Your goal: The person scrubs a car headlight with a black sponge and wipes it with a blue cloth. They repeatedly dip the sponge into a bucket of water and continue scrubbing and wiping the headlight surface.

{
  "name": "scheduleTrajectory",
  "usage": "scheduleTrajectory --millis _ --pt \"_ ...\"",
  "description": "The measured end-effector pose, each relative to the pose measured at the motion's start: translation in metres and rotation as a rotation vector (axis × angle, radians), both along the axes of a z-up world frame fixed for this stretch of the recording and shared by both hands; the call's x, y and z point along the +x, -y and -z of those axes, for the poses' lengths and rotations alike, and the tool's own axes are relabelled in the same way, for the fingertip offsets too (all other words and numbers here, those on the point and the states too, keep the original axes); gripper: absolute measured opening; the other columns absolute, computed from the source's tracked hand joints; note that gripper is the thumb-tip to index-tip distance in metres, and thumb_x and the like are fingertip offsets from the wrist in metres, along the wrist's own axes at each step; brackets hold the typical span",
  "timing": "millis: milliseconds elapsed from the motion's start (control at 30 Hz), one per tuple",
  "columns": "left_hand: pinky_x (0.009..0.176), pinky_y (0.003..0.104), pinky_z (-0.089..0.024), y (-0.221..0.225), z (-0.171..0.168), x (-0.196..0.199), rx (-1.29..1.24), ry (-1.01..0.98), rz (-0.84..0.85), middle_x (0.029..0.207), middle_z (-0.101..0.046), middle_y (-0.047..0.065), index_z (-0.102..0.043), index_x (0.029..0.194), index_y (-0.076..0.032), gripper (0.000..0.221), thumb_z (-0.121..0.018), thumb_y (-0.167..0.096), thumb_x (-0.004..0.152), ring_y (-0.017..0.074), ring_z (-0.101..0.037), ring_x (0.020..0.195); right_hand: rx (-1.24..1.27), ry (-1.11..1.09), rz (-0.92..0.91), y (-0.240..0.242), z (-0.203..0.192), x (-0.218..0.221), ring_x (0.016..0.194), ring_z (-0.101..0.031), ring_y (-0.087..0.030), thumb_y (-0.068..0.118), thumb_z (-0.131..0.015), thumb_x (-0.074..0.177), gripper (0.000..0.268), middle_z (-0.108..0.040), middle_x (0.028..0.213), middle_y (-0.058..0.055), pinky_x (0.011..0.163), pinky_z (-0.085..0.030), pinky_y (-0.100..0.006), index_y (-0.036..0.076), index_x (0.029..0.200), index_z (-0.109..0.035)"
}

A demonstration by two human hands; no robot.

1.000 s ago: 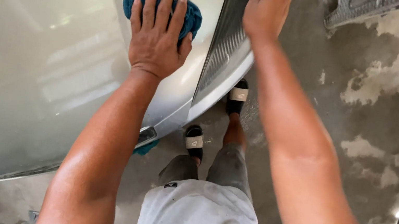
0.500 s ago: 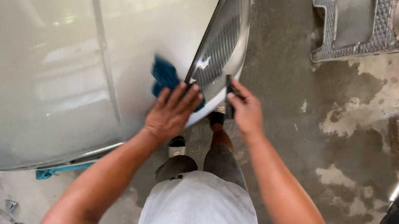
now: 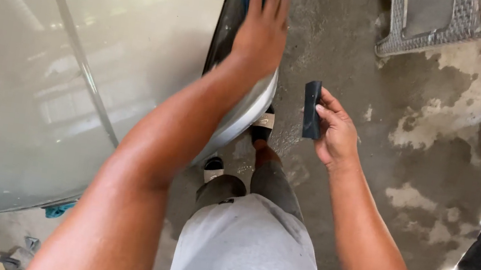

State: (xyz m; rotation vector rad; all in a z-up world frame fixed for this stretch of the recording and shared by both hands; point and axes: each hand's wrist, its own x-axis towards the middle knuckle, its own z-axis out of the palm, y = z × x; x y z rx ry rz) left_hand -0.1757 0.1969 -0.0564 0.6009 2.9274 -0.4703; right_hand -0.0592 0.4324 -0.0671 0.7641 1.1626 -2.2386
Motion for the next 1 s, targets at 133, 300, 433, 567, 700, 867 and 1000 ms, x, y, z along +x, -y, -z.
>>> scheduleTrajectory --millis 133,300,433,567,700,867,1000 --pt "0.116 0.067 -0.005 0.002 -0.001 0.091 -0.313 0.247 0.475 0.161 -0.036 0.022 -0.06 0.143 -0.007 0.06 -0.041 -0.045 0.101 0.0466 -0.023 0.15 0.015 0.042 0.027 -0.01 0.014 0.01 0.099 -0.07 -0.018 -0.001 -0.053 0.098 0.043 -0.071 0.121 -0.007 0.09 -0.058 -0.033 0.004 0.139 -0.063" --pt "0.12 0.065 0.0 0.032 -0.004 0.188 -0.715 0.601 0.961 0.162 -0.038 0.023 -0.059 0.144 -0.012 0.054 -0.052 -0.042 0.1 0.0488 -0.02 0.153 -0.078 0.042 0.056 -0.011 0.012 0.027 0.101 -0.07 -0.023 0.0 -0.053 0.097 0.045 -0.07 0.121 -0.01 0.091 -0.059 -0.035 0.004 0.141 -0.062" --pt "0.122 0.062 0.001 0.058 0.035 0.224 -0.542 0.563 0.848 0.163 -0.037 0.019 -0.062 0.142 -0.012 0.055 -0.044 -0.046 0.103 0.0433 -0.021 0.154 -0.083 0.079 0.026 -0.004 0.002 0.037 0.1 -0.07 -0.024 0.009 -0.051 0.095 0.048 -0.072 0.122 -0.009 0.078 -0.058 -0.039 0.007 0.143 -0.058" --pt "0.117 0.061 -0.01 0.043 -0.026 0.124 -0.368 0.135 0.63 0.165 -0.028 0.017 -0.044 0.151 -0.01 0.067 -0.056 -0.034 0.089 0.0376 -0.022 0.15 -0.212 0.138 0.081 -0.001 0.009 0.054 0.097 -0.069 -0.026 0.019 -0.054 0.098 0.047 -0.069 0.12 -0.012 0.073 -0.059 -0.042 0.006 0.143 -0.056" --pt "0.121 0.062 -0.012 0.057 -0.018 0.05 0.217 -0.046 0.166 0.166 -0.034 0.015 -0.05 0.157 -0.016 0.064 -0.06 -0.04 0.099 0.041 -0.024 0.152 -0.136 0.097 -0.014 0.001 0.0 0.06 0.101 -0.068 -0.023 0.012 -0.056 0.1 0.048 -0.067 0.126 -0.011 0.075 -0.058 -0.039 0.008 0.148 -0.054" --pt "0.127 0.058 -0.008 0.081 -0.033 0.105 0.326 -0.035 0.165 0.174 -0.026 0.013 -0.051 0.16 -0.024 0.061 -0.06 -0.045 0.103 0.0411 -0.017 0.158 0.013 0.059 -0.01 0.011 -0.012 0.06 0.096 -0.072 -0.026 0.006 -0.052 0.1 0.044 -0.068 0.121 -0.016 0.074 -0.062 -0.039 0.003 0.144 -0.054" --pt "0.123 0.054 -0.005 0.107 -0.001 0.222 -0.001 0.065 0.353 0.168 -0.024 0.007 -0.046 0.155 -0.028 0.057 -0.047 -0.037 0.098 0.0349 -0.018 0.153 0.03 0.015 0.021 0.03 -0.012 0.057 0.093 -0.074 -0.027 0.006 -0.052 0.102 0.041 -0.069 0.115 -0.02 0.075 -0.063 -0.038 -0.002 0.142 -0.055"
